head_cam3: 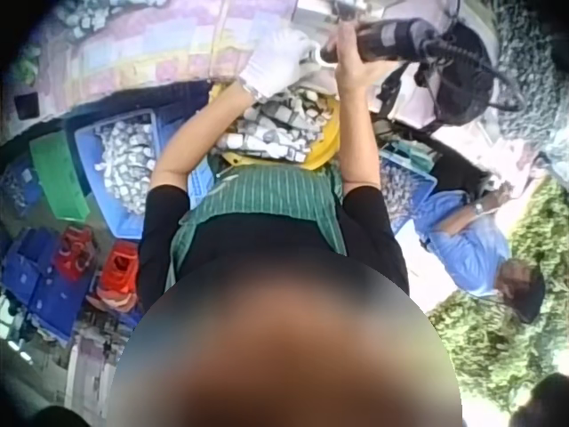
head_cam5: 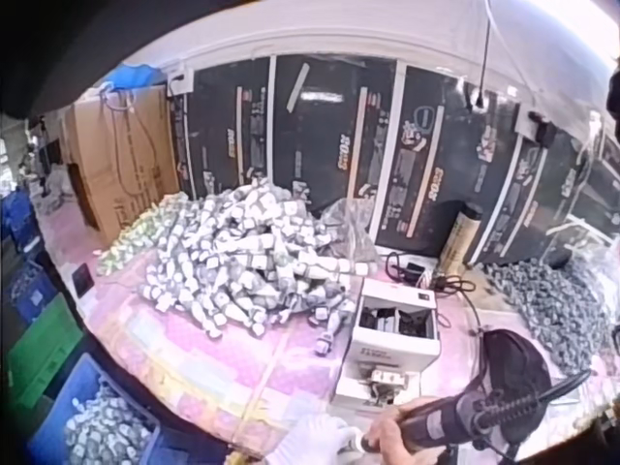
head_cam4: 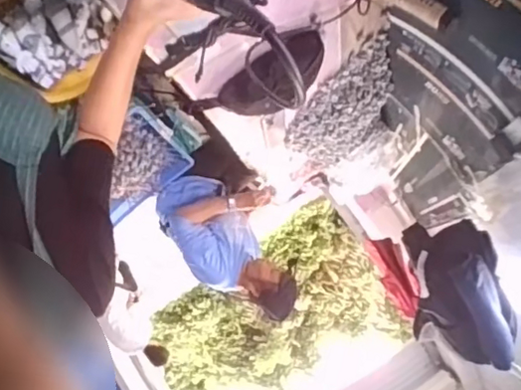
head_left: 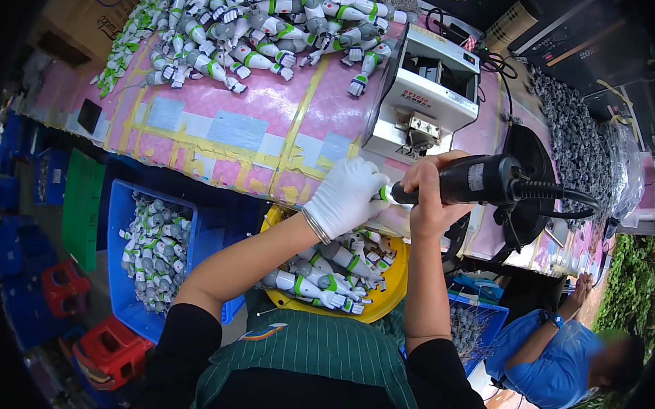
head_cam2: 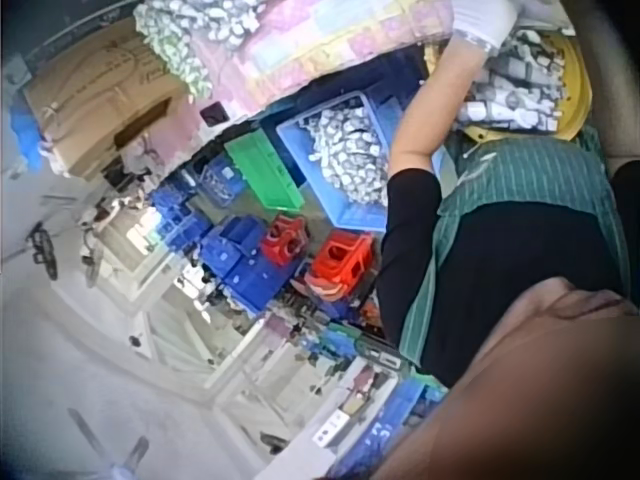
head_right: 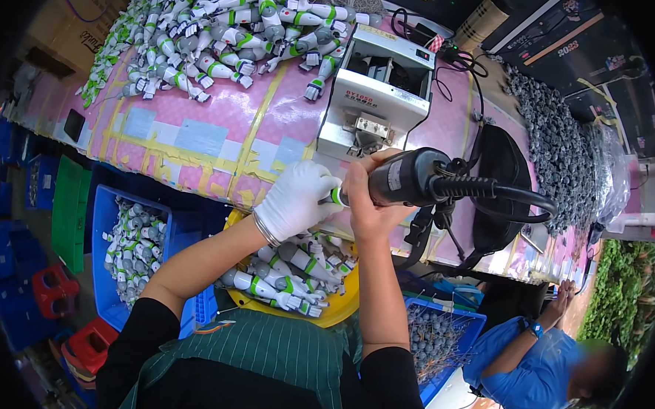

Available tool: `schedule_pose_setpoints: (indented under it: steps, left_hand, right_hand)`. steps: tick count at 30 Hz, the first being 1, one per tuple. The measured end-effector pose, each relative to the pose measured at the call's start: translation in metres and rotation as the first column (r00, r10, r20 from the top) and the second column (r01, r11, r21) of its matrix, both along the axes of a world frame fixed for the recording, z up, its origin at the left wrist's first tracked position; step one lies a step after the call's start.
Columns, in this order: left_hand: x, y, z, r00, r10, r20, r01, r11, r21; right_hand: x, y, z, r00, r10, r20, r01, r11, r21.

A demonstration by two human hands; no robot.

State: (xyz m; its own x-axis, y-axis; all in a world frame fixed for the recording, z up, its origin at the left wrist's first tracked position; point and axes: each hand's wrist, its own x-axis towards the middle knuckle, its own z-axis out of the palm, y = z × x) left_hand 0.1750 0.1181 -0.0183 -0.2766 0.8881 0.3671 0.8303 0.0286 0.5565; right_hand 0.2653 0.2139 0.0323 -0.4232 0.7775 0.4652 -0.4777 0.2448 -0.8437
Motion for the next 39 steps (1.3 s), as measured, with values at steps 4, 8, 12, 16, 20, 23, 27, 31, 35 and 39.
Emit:
schedule_pose_setpoints:
  steps: [4,8,12,16,20,23,27,31,35,39]
  left_hand:
    - [-0.001,0.003,-0.001,1.0,-0.017,-0.001,0.017,1.0,-0.008]
    - [-0.003,0.005,0.0,1.0,-0.021,-0.02,0.02,0.999,-0.034]
    - [-0.004,0.002,-0.003,0.999,-0.008,-0.046,0.008,1.0,-0.016]
    - [-0.003,-0.005,-0.004,0.997,-0.039,-0.061,0.041,0.998,0.036]
    - [0.018,-0.039,0.004,0.992,-0.126,0.028,0.128,0.989,-0.079]
    - [0.016,-0.072,0.027,0.923,-0.334,0.189,0.35,0.935,-0.06]
    - [-0.071,-0.089,0.041,0.991,0.032,0.134,-0.013,0.99,-0.141]
    - [-0.209,-0.102,0.028,0.756,0.479,-0.447,-0.537,0.843,-0.005]
    - [-0.284,-0.112,0.015,0.604,0.415,-0.681,-0.475,0.873,0.112]
    - [-0.277,-0.092,0.031,0.558,0.291,-0.777,-0.635,0.752,-0.175]
  right_hand:
    - [-0.001,-0.001,-0.002,0.998,-0.062,0.034,0.063,0.998,-0.014]
    - [-0.005,0.002,-0.012,0.962,-0.234,0.137,0.224,0.971,0.087]
    - [-0.01,-0.008,-0.002,0.964,-0.253,0.085,0.254,0.967,0.0]
    - [-0.003,-0.012,0.019,0.982,-0.12,0.149,0.131,0.989,-0.07]
    - [0.006,-0.001,0.045,0.998,-0.061,0.016,0.063,0.99,-0.123]
    - [0.0,0.015,0.061,0.997,-0.073,-0.035,0.072,0.997,-0.037]
    - [-0.014,0.037,0.068,0.989,-0.144,-0.041,0.145,0.989,0.026]
    - [-0.037,0.05,0.067,0.984,-0.161,-0.075,0.166,0.984,0.069]
    - [-0.045,0.045,0.068,0.993,-0.117,-0.018,0.118,0.989,0.084]
    - [-0.046,0.042,0.063,0.988,-0.151,0.037,0.15,0.987,0.05]
